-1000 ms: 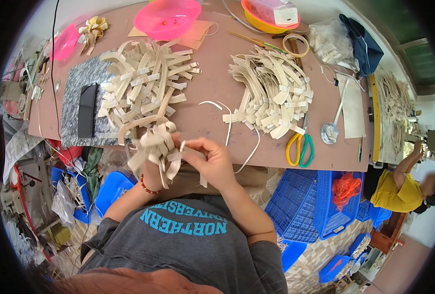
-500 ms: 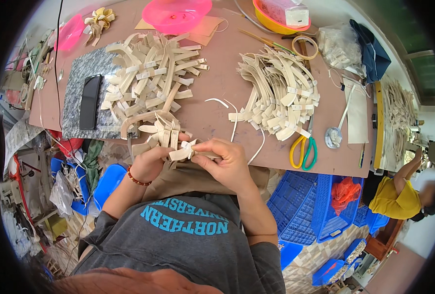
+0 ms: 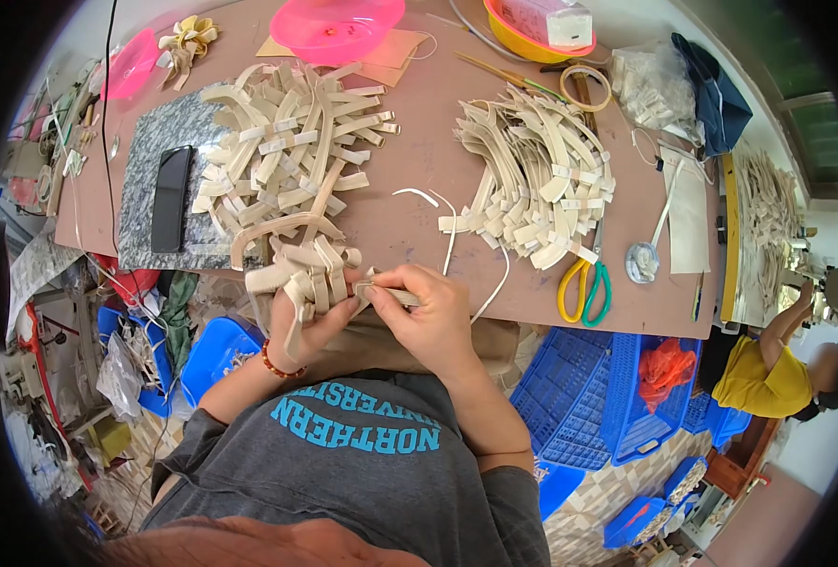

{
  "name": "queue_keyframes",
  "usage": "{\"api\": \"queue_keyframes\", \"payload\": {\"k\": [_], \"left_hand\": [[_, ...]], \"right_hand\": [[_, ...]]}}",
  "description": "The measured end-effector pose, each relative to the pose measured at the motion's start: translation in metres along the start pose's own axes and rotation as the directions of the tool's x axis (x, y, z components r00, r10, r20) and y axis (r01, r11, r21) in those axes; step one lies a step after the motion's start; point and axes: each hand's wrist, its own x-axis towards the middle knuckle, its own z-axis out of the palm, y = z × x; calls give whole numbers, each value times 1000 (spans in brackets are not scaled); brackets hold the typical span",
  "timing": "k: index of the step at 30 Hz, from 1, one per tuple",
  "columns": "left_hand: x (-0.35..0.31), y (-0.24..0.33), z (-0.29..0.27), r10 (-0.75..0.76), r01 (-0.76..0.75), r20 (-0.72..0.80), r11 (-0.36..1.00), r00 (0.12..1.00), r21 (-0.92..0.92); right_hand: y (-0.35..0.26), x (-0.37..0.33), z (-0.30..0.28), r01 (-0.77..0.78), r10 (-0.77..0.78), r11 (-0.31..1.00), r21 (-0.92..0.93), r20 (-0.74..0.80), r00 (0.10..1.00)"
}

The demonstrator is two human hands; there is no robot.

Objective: The person cuts beige fabric strips into smaller pieces using yellow-handled scissors and then folds the cut pieces into a small bundle. The workspace is cluttered with piles of fabric strips and various tools.

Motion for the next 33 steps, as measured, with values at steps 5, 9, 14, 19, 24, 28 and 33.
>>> {"api": "queue_keyframes", "payload": {"k": [5, 9, 14, 19, 24, 28, 33], "left_hand": [[-2, 1, 3, 110, -106, -48, 991, 993, 76], [10, -2, -4, -189, 188, 22, 943, 982, -276], [12, 2, -2, -479, 384, 111, 522, 871, -762], [9, -1, 1, -467, 400, 180, 430, 866, -810], [9, -15, -5, -359, 359, 205, 439, 910, -824], [-13, -16, 19, -211, 251, 151, 608, 966, -753], [-23, -23, -16, -308, 341, 212, 466, 928, -816]], "right_hand": [[-4, -4, 4, -16, 18, 995, -93, 18, 1000], [-12, -5, 3, 34, -20, 987, -154, 92, 996], [8, -6, -21, -282, 220, 950, 137, 349, 911], [7, -1, -29, -379, 205, 873, 307, 473, 857], [10, -6, -12, -99, 143, 940, 328, -113, 983], [-6, -8, 24, 286, -302, 937, -201, -54, 952], [-7, -5, 32, 256, -260, 965, 46, 200, 945]]}}
